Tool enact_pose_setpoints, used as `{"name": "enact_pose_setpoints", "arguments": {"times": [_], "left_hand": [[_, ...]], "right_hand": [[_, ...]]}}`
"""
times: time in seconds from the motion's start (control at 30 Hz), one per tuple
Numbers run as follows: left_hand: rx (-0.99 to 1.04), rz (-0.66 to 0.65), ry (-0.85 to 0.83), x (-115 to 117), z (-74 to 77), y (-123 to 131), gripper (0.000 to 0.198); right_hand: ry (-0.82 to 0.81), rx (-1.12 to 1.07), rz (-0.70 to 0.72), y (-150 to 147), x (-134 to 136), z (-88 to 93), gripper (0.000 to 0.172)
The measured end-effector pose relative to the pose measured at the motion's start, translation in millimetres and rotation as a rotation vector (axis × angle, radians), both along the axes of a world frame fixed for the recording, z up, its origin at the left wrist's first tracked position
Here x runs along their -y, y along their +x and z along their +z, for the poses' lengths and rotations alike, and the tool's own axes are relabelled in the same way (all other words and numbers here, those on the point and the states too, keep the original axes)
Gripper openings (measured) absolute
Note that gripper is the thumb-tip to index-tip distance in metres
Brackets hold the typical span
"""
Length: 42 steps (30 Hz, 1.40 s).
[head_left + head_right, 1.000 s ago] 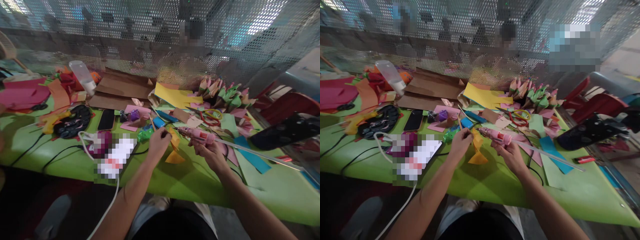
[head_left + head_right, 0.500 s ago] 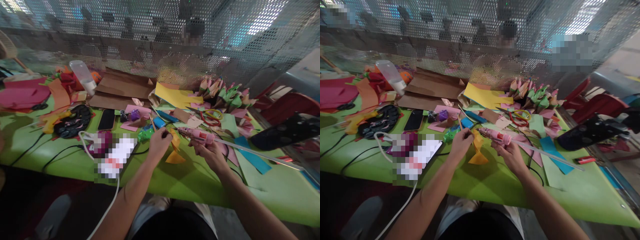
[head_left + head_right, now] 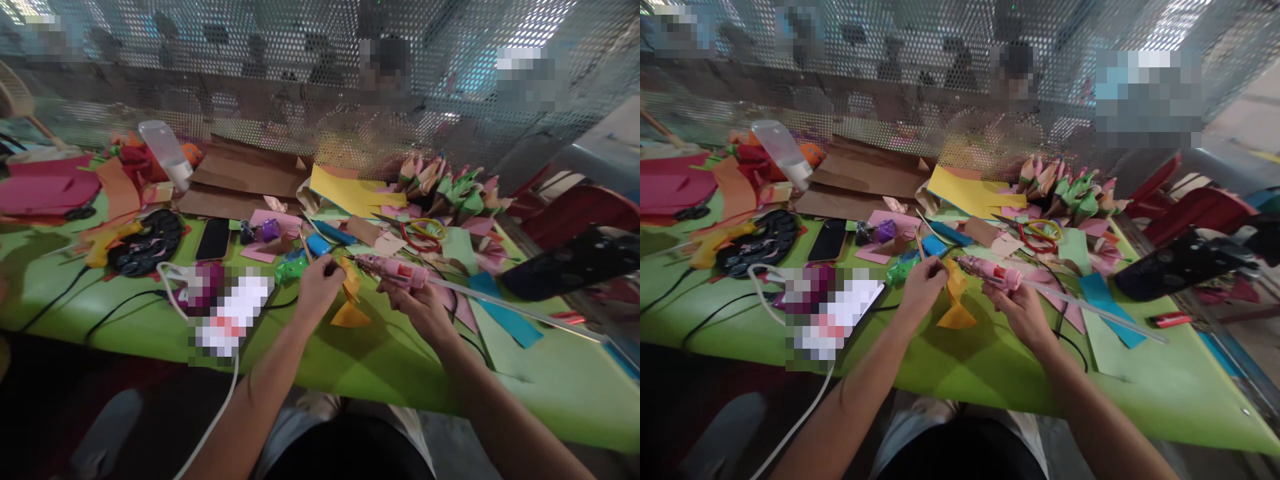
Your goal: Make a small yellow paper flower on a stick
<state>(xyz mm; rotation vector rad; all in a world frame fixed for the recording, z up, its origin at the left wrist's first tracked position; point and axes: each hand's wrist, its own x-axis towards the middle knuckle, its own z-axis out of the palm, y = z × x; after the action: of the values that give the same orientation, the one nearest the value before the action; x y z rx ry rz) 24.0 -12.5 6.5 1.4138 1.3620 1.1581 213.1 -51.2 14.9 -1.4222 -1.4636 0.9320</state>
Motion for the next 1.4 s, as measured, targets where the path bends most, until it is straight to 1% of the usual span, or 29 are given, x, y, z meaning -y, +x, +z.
{"name": "enact_pose_setpoints", "arguments": {"times": [0.3,0.63,0.77,1.07,1.27,1.4], "left_hand": [[-0.009,0.004,0.011,0,0.8,0,0.02],[-0.023,0.008,0.006,1,-1.1,-1,0.02],[-0.043,0.007,0.003,0,-1.8,0,0.017],[-0.067,0.007,0.024,-1,-2.5,0,0.018],[-0.069,0.008,0.018,-2,-3.8,-1,0.018],[-0.069,0.008,0.021,-2,-4.6,-1,0.016]], "right_hand": [[-0.034,0.018,-0.013,2,0,-3.7,0.052],[-0.04,0.042,-0.021,4,0,-4.4,0.051],[-0.016,0.018,-0.016,2,0,-4.2,0.051],[-0.025,0.038,-0.012,6,-2,-12.3,0.049],[-0.018,-0.005,-0.001,3,-2,-8.9,0.049],[-0.019,0.018,-0.005,2,-2,-7.9,0.05]]}}
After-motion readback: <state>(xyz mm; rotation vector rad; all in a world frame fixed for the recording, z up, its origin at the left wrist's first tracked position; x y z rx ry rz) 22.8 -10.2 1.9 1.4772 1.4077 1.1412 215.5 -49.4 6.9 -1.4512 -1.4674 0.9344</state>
